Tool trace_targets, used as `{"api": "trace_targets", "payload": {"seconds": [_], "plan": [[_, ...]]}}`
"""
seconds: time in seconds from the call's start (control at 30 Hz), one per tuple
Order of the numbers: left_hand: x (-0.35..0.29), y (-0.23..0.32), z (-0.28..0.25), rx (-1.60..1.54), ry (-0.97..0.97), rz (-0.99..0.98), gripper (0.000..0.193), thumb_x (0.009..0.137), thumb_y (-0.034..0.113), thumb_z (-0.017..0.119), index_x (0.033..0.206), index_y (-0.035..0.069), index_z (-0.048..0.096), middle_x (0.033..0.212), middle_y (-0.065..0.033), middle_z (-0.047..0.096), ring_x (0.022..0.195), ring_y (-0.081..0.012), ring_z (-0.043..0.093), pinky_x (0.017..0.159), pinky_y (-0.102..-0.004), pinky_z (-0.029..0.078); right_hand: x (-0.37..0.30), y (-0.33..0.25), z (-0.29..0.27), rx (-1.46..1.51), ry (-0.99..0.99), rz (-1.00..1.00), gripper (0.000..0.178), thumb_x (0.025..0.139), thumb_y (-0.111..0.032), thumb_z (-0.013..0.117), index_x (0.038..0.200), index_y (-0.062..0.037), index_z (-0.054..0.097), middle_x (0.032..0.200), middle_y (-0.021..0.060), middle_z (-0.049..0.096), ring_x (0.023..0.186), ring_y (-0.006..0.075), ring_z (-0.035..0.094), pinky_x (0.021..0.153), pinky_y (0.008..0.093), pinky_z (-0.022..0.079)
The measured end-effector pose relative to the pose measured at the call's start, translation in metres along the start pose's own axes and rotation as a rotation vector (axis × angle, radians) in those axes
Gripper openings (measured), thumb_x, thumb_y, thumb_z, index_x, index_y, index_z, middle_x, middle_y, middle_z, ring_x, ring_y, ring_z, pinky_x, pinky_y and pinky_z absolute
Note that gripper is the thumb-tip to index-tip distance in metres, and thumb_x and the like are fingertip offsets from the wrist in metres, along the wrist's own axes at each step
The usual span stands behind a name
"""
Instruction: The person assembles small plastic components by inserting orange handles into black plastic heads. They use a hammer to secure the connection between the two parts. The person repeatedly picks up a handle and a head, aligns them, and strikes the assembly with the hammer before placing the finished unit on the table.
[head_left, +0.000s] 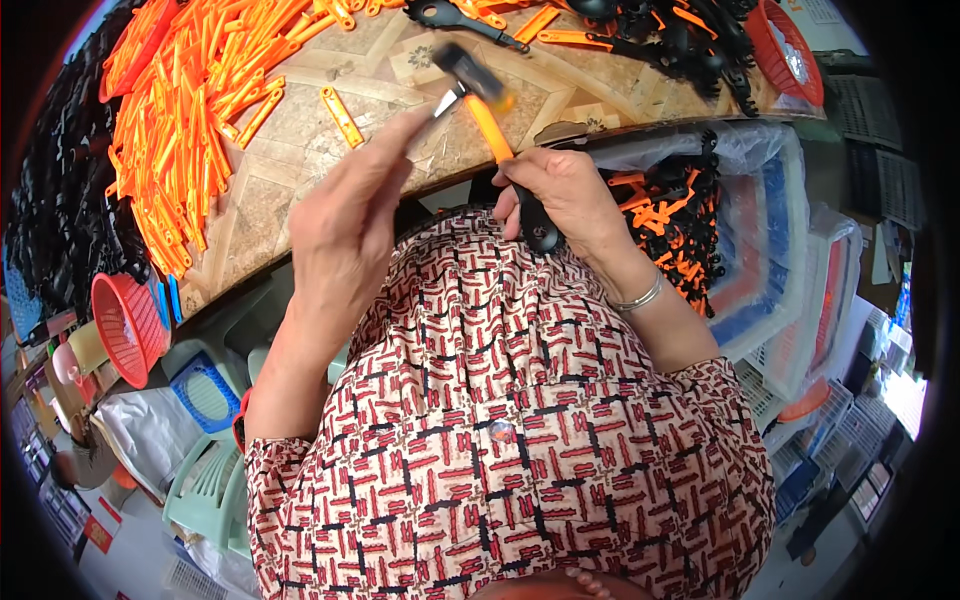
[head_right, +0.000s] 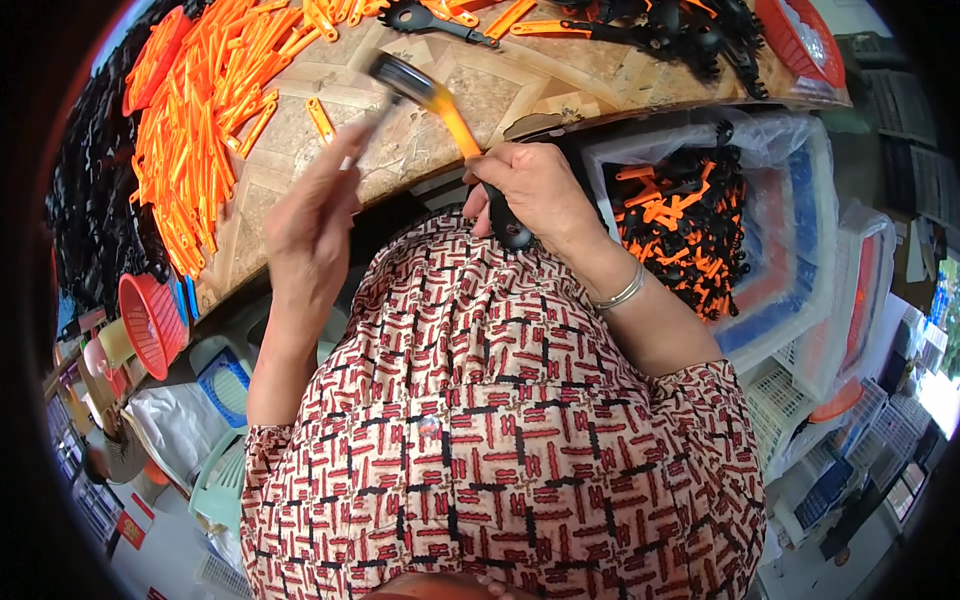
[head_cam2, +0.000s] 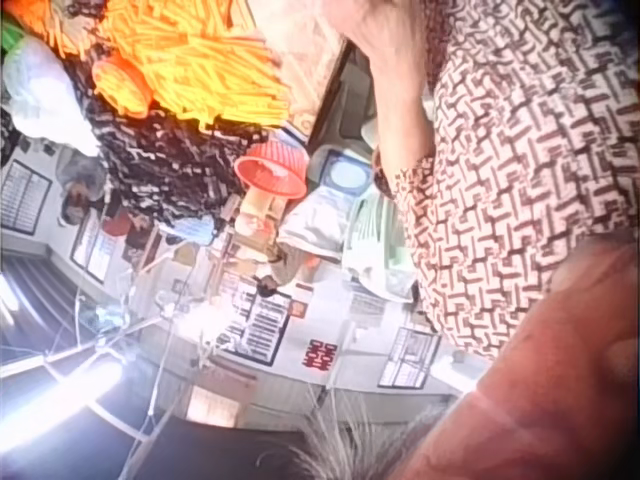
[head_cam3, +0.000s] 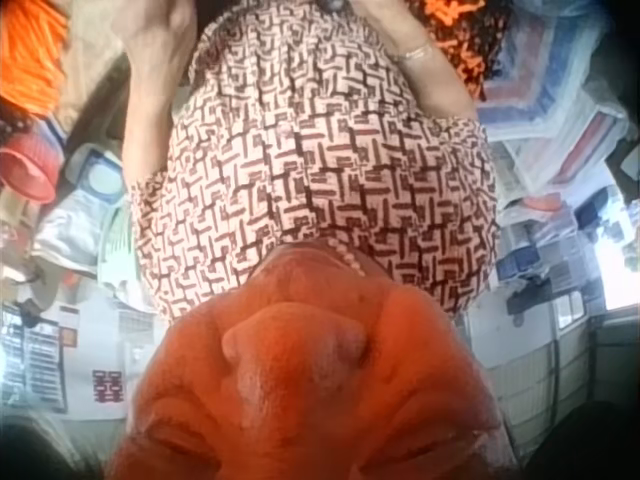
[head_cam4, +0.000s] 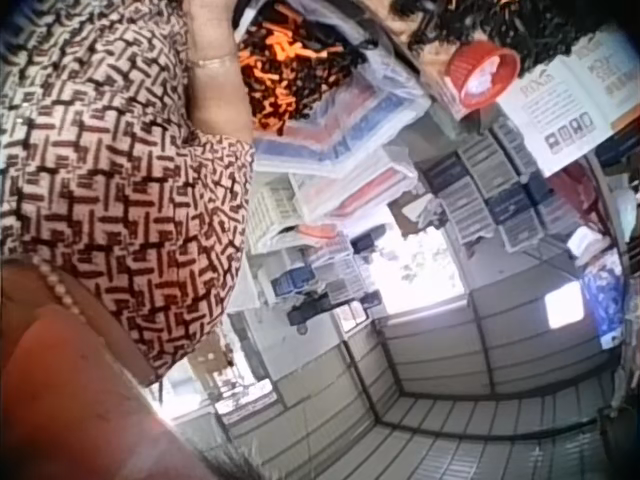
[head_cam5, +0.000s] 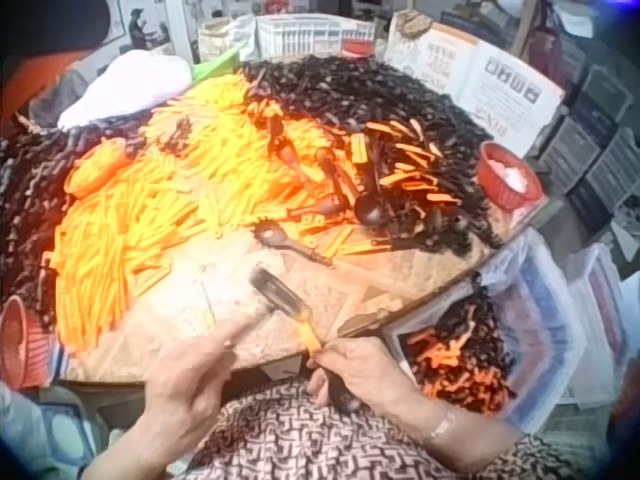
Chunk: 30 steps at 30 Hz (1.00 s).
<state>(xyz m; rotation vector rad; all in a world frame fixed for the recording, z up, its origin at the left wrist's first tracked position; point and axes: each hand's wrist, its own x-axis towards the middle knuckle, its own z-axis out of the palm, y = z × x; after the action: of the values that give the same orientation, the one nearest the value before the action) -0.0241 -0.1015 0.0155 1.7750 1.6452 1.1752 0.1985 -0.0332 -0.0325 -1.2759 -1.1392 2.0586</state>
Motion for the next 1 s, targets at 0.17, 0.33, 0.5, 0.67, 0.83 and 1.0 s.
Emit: {"api": "trace_targets", "payload": {"seconds": [0.17,0.33,0.5,0.67,0.83,1.0], "plan": [[-0.002,0.006,-0.003,0.681,-0.121,0.218,0.056,0.083,-0.002,0.071,0.132,0.025,0.070,0.071,-0.0039,0.056,0.061,-0.0197,0.059,0.056,-0.0357,0.048,0.001,0.000,-0.001,0.020,-0.004,0.034,0.029,0.100,-0.021,0.062,0.093,0.0068,0.067,0.072,0.0146,0.070,0.053,0.0203,0.068,0.048,0.0274,0.052],[0.004,0.002,-0.001,0.397,0.152,0.321,0.057,0.084,0.003,0.070,0.134,0.030,0.068,0.068,-0.0043,0.052,0.058,-0.0223,0.057,0.053,-0.0385,0.047,0.004,-0.003,-0.003,-0.012,-0.039,0.023,0.028,0.101,-0.022,0.062,0.095,0.0052,0.067,0.073,0.0135,0.071,0.055,0.0204,0.069,0.050,0.0266,0.053],[0.002,-0.005,0.008,0.598,-0.194,0.103,0.054,0.082,-0.003,0.073,0.128,0.024,0.073,0.073,-0.0075,0.061,0.065,-0.0185,0.064,0.060,-0.0330,0.051,0.001,-0.007,-0.007,-0.037,-0.040,0.061,0.030,0.101,-0.022,0.062,0.086,0.0035,0.067,0.071,0.0122,0.070,0.052,0.0180,0.067,0.050,0.0264,0.051],[0.010,-0.023,-0.012,-0.011,0.077,-0.108,0.040,0.099,-0.002,0.060,0.137,0.009,0.065,0.090,0.0022,0.066,0.074,-0.0051,0.053,0.068,-0.0213,0.045,-0.030,-0.034,-0.115,-0.553,-0.257,0.047,0.030,0.099,-0.025,0.065,0.085,0.0008,0.069,0.070,0.0051,0.070,0.064,0.0128,0.069,0.057,0.0298,0.052],[0.024,-0.057,-0.033,-0.264,0.157,-0.435,0.044,0.103,0.016,0.063,0.146,0.009,0.056,0.075,0.0079,0.049,0.063,-0.0003,0.041,0.054,-0.0175,0.031,-0.075,-0.060,-0.172,-1.604,0.463,-0.237,0.019,0.095,-0.021,0.065,0.101,-0.0041,0.072,0.088,0.0125,0.070,0.082,0.0307,0.068,0.074,0.0375,0.051],[0.041,-0.054,-0.034,-0.269,0.197,-0.520,0.044,0.097,0.017,0.072,0.138,0.005,0.062,0.078,0.0082,0.051,0.064,-0.0013,0.041,0.056,-0.0180,0.032,-0.006,-0.091,-0.074,-1.254,0.338,-0.782,0.014,0.091,-0.016,0.068,0.095,-0.0026,0.069,0.094,0.0118,0.068,0.089,0.0284,0.067,0.078,0.0386,0.051]]}}
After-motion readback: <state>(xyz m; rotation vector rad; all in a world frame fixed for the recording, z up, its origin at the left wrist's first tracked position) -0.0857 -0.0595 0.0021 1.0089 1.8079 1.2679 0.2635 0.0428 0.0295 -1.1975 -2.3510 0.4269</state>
